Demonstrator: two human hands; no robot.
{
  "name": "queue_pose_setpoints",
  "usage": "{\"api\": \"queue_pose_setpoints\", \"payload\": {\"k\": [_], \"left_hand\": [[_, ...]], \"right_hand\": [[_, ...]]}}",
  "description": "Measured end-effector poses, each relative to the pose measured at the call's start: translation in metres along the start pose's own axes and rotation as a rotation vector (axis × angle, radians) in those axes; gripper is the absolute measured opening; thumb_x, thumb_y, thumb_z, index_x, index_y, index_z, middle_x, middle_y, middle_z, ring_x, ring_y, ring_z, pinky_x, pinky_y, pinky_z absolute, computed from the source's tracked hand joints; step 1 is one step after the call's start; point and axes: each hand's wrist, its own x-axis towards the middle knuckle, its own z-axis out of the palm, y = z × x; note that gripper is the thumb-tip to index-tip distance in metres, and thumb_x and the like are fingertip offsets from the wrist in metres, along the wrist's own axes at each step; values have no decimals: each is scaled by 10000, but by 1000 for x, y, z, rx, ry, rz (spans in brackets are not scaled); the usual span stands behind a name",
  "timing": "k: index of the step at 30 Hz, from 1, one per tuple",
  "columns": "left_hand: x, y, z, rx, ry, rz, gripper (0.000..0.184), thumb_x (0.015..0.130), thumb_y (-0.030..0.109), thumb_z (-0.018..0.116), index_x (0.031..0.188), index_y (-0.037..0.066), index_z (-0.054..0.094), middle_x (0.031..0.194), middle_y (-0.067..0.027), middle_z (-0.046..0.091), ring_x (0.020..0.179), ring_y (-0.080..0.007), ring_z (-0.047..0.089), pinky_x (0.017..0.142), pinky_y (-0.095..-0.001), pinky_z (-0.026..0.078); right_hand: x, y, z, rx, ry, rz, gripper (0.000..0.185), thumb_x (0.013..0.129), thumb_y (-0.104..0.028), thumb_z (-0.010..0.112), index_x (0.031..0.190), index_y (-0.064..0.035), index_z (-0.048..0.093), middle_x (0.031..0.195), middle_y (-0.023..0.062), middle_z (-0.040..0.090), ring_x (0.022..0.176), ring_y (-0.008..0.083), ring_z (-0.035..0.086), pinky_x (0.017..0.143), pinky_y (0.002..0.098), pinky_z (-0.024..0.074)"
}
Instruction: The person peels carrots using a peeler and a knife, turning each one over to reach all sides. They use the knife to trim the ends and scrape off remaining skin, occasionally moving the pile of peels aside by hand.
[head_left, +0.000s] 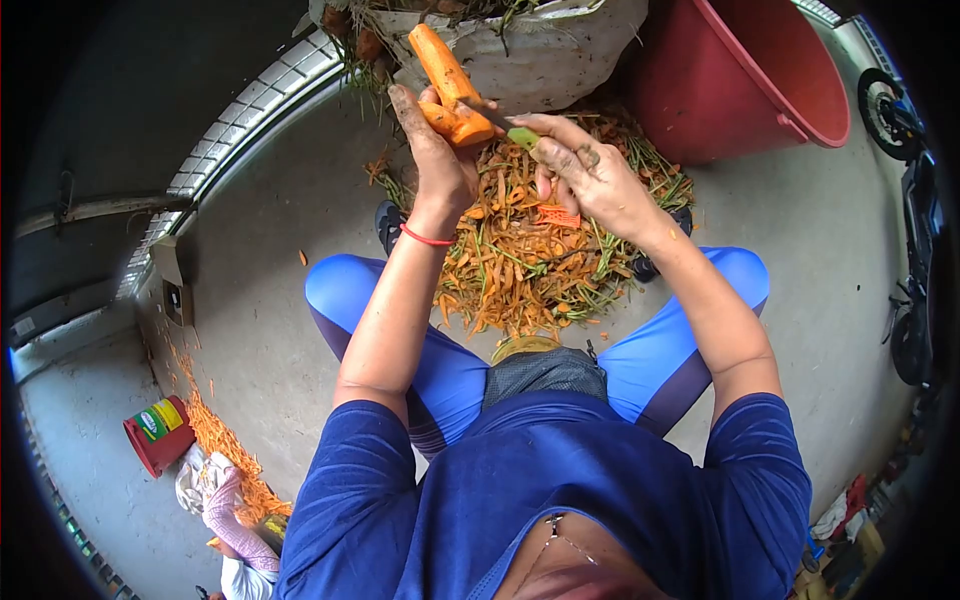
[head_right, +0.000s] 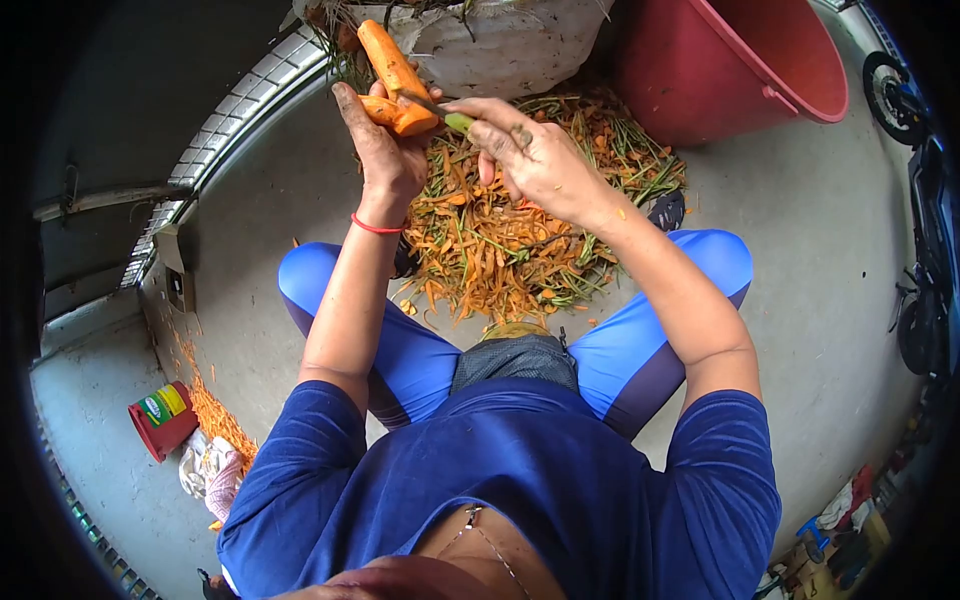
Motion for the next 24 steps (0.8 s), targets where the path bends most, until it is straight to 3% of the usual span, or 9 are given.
{"api": "queue_pose_setpoints", "payload": {"k": [3, 7, 13, 24], "left_hand": [[3, 2, -3, -14, -3, 22, 812, 864, 746, 273, 1217, 43, 476, 1016, -91, 564, 843, -179, 572, 726, -316, 520], [3, 8, -1, -15, 4, 116, 874, 833, 787, 261, 1250, 49, 471, 1059, -70, 555, 918, -173, 549, 813, -332, 485], [4, 6, -2, 10, -83, 185, 950, 799, 825, 241, 1257, 30, 486, 1106, -79, 568, 941, -169, 548, 836, -309, 462], [1, 12, -3, 55, -113, 70, 995, 770, 856, 182, 1200, 29, 529, 1074, -62, 591, 888, -149, 578, 650, -306, 510]], "right_hand": [[-1, 12, -2, 207, -4, 111, 469, 999, -398, 400, 1307, -48, 450, 625, 19, 535, 433, 54, 446, 420, 195, 370], [-1, 17, -1, 230, -44, 148, 491, 993, -435, 396, 1296, -52, 454, 600, 14, 520, 416, 47, 430, 397, 194, 359], [-1, 16, 2, 148, -35, 141, 471, 989, -450, 390, 1282, -93, 483, 581, -5, 497, 419, 50, 423, 409, 208, 365], [2, 14, 0, -166, 43, -2, 410, 991, -389, 415, 1251, -89, 520, 569, 14, 491, 514, 84, 486, 523, 279, 412]]}}
